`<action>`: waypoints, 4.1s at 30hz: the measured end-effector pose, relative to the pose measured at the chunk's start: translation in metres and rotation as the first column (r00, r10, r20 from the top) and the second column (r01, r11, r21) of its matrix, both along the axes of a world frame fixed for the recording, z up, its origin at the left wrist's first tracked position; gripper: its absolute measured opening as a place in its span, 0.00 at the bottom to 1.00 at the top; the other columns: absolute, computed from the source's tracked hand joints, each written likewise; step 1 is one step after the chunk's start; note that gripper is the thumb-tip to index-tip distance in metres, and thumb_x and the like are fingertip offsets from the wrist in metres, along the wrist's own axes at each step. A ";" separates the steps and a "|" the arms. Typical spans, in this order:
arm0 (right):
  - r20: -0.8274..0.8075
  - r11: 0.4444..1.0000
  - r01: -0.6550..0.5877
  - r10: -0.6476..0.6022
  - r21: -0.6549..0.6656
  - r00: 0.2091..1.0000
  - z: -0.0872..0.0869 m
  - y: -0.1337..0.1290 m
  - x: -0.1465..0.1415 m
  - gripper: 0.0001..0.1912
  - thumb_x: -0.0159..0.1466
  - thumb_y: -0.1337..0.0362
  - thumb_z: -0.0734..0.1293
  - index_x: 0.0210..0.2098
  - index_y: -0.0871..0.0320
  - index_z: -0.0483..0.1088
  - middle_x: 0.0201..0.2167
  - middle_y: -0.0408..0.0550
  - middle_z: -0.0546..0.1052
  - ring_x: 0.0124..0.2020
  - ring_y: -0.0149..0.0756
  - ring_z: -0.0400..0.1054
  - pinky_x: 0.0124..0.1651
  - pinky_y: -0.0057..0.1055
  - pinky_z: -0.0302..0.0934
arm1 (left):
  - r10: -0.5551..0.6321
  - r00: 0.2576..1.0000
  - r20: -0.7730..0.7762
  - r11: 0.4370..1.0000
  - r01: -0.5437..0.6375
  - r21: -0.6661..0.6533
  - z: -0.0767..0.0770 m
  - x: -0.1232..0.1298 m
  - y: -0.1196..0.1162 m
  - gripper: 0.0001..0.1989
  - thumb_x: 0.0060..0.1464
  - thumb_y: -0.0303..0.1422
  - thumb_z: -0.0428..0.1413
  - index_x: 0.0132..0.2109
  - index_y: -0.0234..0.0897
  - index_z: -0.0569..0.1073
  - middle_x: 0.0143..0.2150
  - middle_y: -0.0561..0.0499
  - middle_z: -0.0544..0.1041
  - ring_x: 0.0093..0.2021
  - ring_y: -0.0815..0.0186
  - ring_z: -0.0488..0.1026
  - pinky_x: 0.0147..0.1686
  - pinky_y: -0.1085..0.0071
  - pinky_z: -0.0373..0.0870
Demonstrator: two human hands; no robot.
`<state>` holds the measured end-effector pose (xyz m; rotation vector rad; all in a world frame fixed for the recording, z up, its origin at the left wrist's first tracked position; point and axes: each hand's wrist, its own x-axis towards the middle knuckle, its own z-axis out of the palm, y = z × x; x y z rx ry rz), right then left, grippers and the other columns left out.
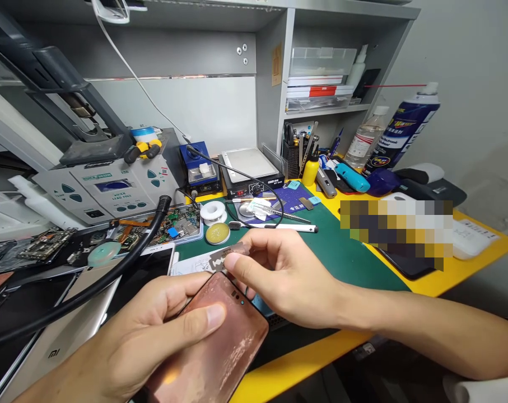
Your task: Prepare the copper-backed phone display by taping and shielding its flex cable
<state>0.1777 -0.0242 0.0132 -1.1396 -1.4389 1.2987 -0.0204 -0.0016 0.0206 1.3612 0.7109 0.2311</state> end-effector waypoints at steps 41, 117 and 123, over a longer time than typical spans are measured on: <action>-0.020 0.997 0.054 -0.053 0.055 0.998 0.000 -0.005 -0.001 0.14 0.66 0.63 0.66 0.26 0.63 0.68 0.20 0.38 0.65 0.21 0.22 0.54 0.22 0.19 0.53 | 0.270 0.956 0.118 0.936 -0.289 0.203 -0.017 0.013 -0.016 0.12 0.59 0.40 0.54 0.39 0.35 0.75 0.32 0.51 0.71 0.33 0.65 0.67 0.34 0.72 0.66; 0.055 0.988 0.045 -0.053 0.150 0.997 0.002 -0.008 0.001 0.12 0.67 0.64 0.65 0.28 0.62 0.70 0.23 0.41 0.70 0.24 0.25 0.59 0.26 0.21 0.57 | 0.323 0.943 0.085 0.917 -0.334 0.217 -0.016 0.012 -0.019 0.15 0.57 0.45 0.57 0.36 0.36 0.71 0.24 0.54 0.63 0.27 0.68 0.62 0.27 0.76 0.63; 0.097 0.982 0.054 -0.072 0.183 0.993 -0.002 -0.008 0.002 0.13 0.68 0.62 0.65 0.28 0.62 0.70 0.23 0.42 0.69 0.24 0.26 0.58 0.25 0.22 0.57 | 0.289 0.956 0.049 0.921 -0.292 0.256 -0.013 0.012 -0.016 0.15 0.56 0.43 0.57 0.31 0.37 0.66 0.26 0.54 0.62 0.29 0.68 0.63 0.27 0.75 0.62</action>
